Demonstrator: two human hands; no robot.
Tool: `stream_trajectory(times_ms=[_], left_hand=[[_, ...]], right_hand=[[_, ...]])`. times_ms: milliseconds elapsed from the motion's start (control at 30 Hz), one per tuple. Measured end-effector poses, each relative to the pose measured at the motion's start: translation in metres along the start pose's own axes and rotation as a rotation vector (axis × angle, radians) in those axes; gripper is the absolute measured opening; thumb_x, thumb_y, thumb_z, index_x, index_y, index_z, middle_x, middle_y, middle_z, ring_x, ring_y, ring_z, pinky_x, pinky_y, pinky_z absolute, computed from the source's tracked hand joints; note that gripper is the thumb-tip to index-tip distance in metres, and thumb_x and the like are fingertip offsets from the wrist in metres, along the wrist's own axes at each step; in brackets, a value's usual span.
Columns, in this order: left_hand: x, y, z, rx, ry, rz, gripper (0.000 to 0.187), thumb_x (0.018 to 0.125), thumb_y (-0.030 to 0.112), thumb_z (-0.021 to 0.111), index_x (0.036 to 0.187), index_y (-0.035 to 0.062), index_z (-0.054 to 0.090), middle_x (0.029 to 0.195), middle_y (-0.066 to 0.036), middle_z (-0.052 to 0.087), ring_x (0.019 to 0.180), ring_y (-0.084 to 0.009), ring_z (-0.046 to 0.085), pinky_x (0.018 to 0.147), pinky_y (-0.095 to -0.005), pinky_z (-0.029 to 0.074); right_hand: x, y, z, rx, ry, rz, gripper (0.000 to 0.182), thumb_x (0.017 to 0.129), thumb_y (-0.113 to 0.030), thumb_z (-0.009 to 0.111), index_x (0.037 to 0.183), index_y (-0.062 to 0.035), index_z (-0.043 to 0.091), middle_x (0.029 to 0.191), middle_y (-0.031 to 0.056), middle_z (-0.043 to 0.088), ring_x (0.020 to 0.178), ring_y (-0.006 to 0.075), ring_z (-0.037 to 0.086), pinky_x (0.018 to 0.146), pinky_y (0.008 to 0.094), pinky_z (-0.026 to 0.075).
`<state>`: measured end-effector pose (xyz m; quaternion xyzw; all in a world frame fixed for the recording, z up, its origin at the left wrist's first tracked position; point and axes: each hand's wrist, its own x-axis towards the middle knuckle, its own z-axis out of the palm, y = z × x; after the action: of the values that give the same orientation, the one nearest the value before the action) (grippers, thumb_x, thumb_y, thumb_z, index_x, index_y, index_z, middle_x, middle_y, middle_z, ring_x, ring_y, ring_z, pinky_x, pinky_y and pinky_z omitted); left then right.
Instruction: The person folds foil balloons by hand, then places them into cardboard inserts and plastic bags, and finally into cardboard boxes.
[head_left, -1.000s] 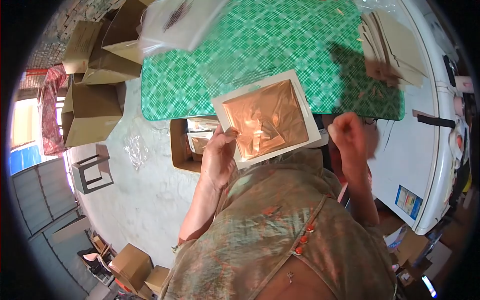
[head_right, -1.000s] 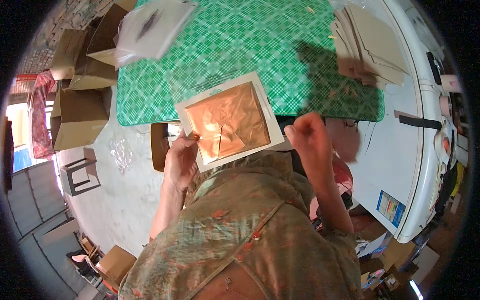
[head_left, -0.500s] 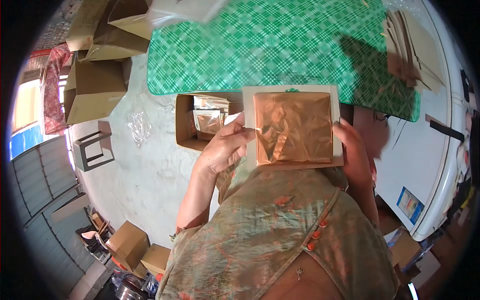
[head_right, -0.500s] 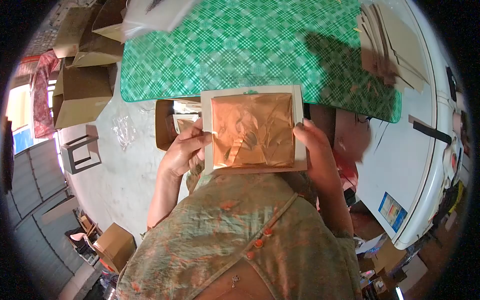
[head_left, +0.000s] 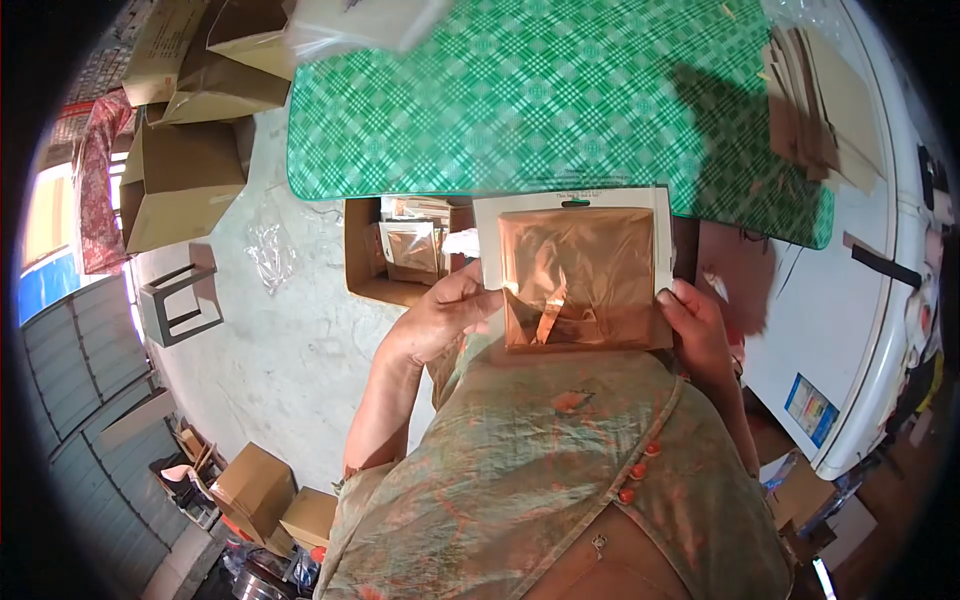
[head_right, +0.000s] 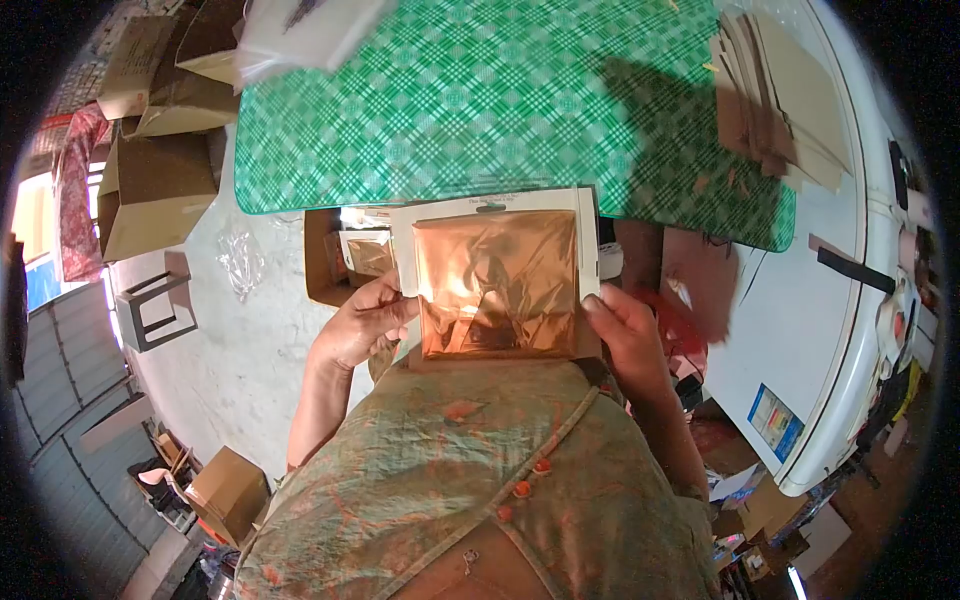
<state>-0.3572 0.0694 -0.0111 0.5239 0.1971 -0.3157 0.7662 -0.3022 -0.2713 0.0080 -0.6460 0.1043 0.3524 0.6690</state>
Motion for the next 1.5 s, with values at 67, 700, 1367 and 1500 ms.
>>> stream_trajectory(times_ms=[67,700,1367,1500], left_hand=[[0.0,-0.001,-0.005,0.097,0.028,-0.023,0.029,0.103,0.017,0.065,0.13,0.0085,0.062,0.086,0.01,0.054,0.073,-0.002,0.042,0.064,-0.0203,0.037],[0.014,0.03,0.001,0.054,0.122,0.035,0.026,0.103,0.022,0.065,0.124,0.0062,0.065,0.111,0.006,0.063,0.093,-0.0013,0.056,0.072,-0.0219,0.048],[0.026,0.034,-0.002,0.039,0.102,0.092,0.016,0.107,0.021,0.06,0.116,0.0089,0.063,0.095,0.007,0.065,0.077,0.0001,0.049,0.065,-0.0198,0.04],[0.027,0.034,0.004,0.071,0.115,0.14,0.013,0.107,0.018,0.06,0.115,0.0088,0.063,0.099,0.006,0.065,0.08,-0.0004,0.051,0.069,-0.0181,0.04]], right_hand=[[0.004,0.0,-0.003,-0.087,0.011,-0.052,0.022,0.106,-0.016,0.055,0.111,0.0018,0.067,0.098,-0.0042,0.064,0.094,0.003,0.054,0.084,0.0232,0.044],[0.035,-0.01,0.003,-0.315,0.213,-0.274,0.03,0.107,-0.023,0.057,0.087,-0.0006,0.054,0.079,-0.005,0.042,0.077,0.0057,0.038,0.069,0.0254,0.037],[0.033,-0.01,-0.006,-0.286,0.051,-0.233,0.013,0.106,-0.013,0.055,0.098,-0.0028,0.055,0.087,-0.0067,0.051,0.085,0.0021,0.043,0.074,0.0216,0.039],[0.033,-0.011,0.001,-0.173,0.062,-0.177,0.013,0.105,-0.012,0.057,0.096,-0.0027,0.054,0.086,-0.0069,0.051,0.082,0.0017,0.043,0.071,0.0217,0.038]])
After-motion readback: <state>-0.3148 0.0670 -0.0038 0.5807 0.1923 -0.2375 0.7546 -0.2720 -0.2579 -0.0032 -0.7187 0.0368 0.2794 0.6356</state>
